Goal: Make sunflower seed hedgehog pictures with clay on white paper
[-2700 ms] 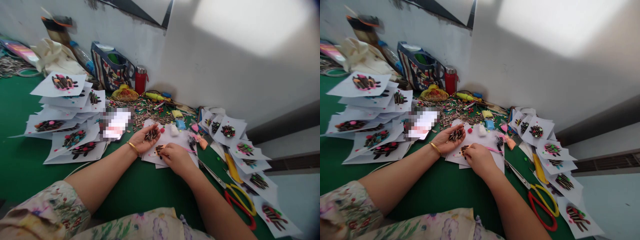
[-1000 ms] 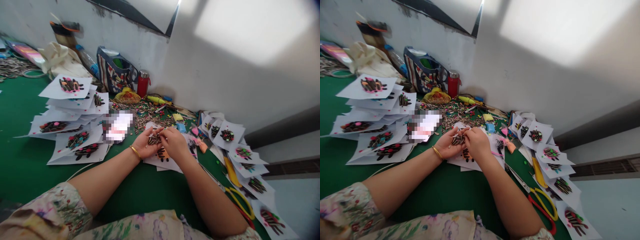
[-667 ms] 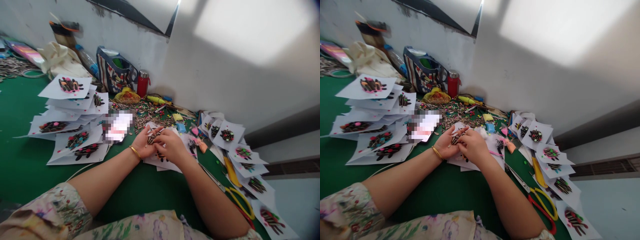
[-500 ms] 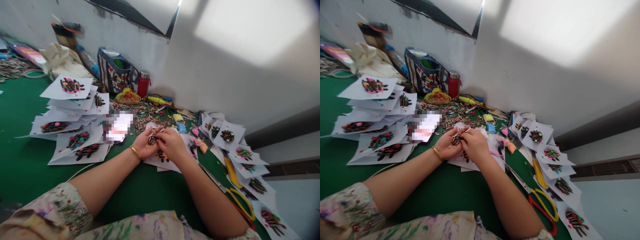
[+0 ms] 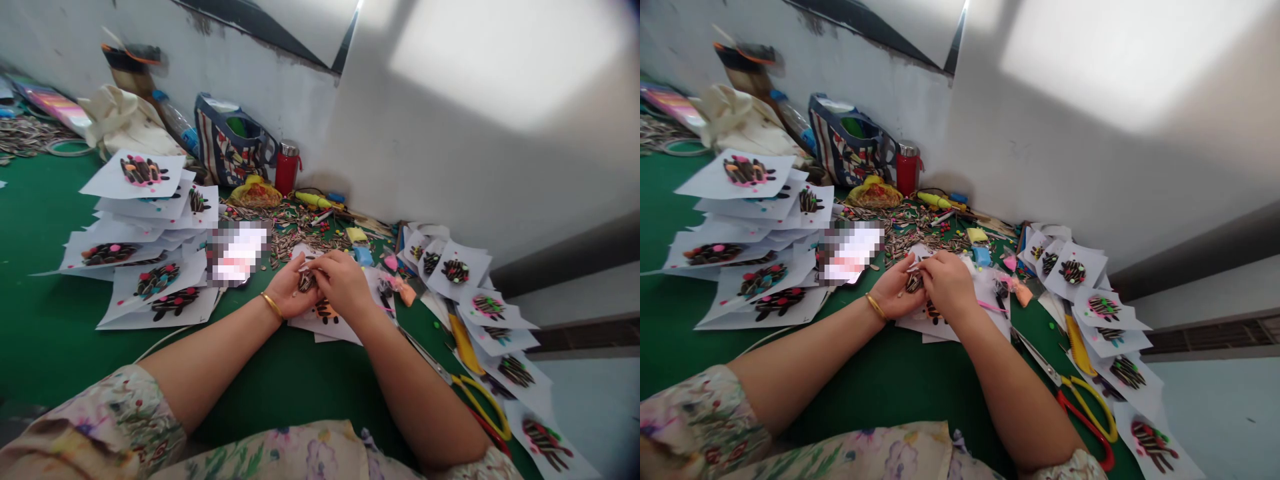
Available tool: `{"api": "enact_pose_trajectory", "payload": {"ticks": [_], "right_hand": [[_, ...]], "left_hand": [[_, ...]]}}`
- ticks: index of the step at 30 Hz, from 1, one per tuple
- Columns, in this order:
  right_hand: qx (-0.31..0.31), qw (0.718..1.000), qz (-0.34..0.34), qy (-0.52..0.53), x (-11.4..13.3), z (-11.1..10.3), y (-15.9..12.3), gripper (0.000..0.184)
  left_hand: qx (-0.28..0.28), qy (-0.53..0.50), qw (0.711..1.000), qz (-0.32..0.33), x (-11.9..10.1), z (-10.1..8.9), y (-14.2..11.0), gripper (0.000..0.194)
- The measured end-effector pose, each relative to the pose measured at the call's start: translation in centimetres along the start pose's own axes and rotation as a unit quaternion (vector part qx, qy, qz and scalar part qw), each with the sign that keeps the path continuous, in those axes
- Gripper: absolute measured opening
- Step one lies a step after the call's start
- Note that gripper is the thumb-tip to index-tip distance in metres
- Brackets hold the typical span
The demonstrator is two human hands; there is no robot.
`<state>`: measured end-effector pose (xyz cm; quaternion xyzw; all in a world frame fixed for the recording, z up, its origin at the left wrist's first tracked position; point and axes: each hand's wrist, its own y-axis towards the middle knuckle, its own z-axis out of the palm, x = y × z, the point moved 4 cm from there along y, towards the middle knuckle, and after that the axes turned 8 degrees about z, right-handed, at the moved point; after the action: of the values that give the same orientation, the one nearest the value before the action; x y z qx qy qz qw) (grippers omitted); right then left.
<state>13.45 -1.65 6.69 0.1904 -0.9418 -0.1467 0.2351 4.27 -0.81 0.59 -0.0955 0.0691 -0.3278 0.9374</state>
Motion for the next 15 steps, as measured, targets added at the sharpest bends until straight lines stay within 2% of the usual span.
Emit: {"api": "enact_pose_trajectory", "payload": {"ticks": [5,11,15], "right_hand": [[-0.013,0.999,0.032,-0.040,-0.7,-1.0,0.1,0.024],[0.010,0.999,-0.027,-0.015,-0.4,-0.4,-0.3,0.025],[0.025,0.998,-0.033,-0.041,-0.4,0.4,-0.3,0.023]], "left_hand": [[0.006,0.028,0.999,0.028,0.0,-0.2,0.3,0.047],[0.009,-0.003,1.000,0.023,-0.1,0.0,0.1,0.039],[0.005,-0.015,1.000,0.016,-0.1,0.1,-0.1,0.037]]}}
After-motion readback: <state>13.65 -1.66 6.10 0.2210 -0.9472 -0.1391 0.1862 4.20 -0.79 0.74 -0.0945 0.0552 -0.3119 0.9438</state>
